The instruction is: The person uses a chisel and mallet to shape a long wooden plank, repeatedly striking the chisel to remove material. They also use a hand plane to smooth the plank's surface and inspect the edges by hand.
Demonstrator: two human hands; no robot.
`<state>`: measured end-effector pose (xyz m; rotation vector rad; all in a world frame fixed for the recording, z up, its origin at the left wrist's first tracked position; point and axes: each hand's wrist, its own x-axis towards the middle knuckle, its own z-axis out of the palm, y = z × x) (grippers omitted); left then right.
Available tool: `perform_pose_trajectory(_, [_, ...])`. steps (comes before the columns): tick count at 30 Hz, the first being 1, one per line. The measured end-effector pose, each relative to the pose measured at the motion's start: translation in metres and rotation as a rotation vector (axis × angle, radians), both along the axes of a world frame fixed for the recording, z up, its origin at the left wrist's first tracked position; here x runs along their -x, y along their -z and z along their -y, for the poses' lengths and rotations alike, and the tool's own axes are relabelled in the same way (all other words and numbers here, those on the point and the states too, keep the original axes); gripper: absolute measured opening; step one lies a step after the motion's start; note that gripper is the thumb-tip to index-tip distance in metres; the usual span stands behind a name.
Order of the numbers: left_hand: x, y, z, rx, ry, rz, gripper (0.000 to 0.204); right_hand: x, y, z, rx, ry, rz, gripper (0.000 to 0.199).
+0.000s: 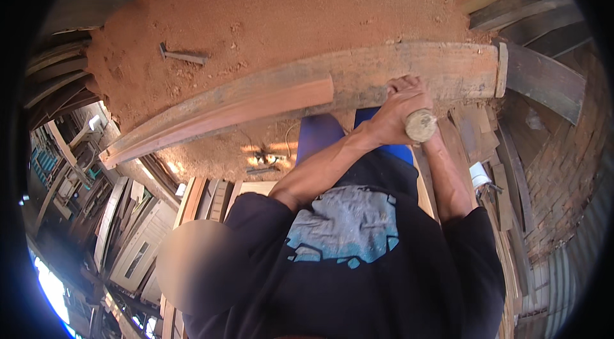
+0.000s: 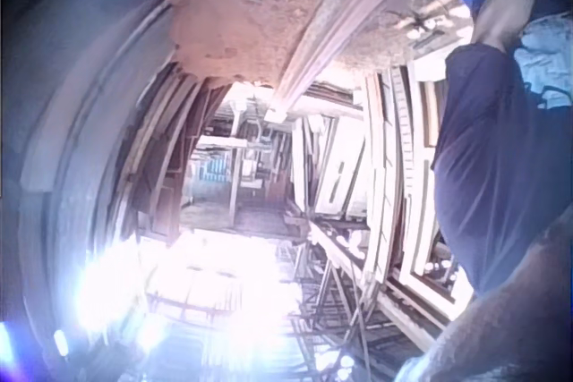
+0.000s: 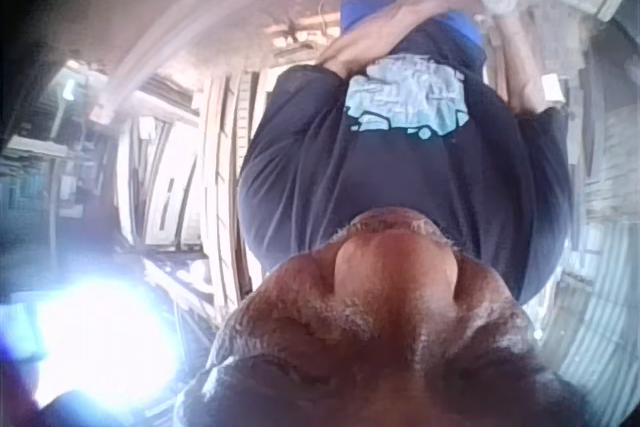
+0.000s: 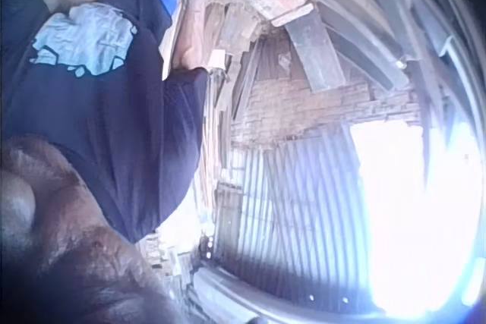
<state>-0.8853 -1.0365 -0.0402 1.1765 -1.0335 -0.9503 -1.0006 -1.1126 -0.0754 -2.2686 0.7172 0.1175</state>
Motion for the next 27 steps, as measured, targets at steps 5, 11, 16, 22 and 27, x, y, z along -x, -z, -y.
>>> perform_pose_trajectory(5, [-0.017,-0.027,-0.014,-0.16,-0.177,0.231,0.065,-0.012,0.011,-0.006,0.009,0.053,0.079,0.02])
perform_pose_trajectory(11, [-0.043,0.014,-0.19,-0.859,-0.465,-0.185,0.066,-0.059,0.003,-0.012,-0.377,0.422,0.104,0.022])
perform_pose_trajectory(16, [-0.126,0.048,-0.266,-1.026,-1.177,-1.074,0.091,-0.072,-0.01,0.001,-0.342,0.414,-0.06,0.033])
perform_pose_trajectory(22, [-0.17,0.077,-0.256,-0.637,-1.469,-1.036,0.05,-0.072,-0.006,-0.01,-0.24,0.357,-0.066,0.031])
perform_pose_trajectory(27, [-0.15,0.083,-0.279,-0.451,-1.563,-1.167,0.044,-0.074,0.006,-0.024,-0.312,0.393,-0.148,0.034])
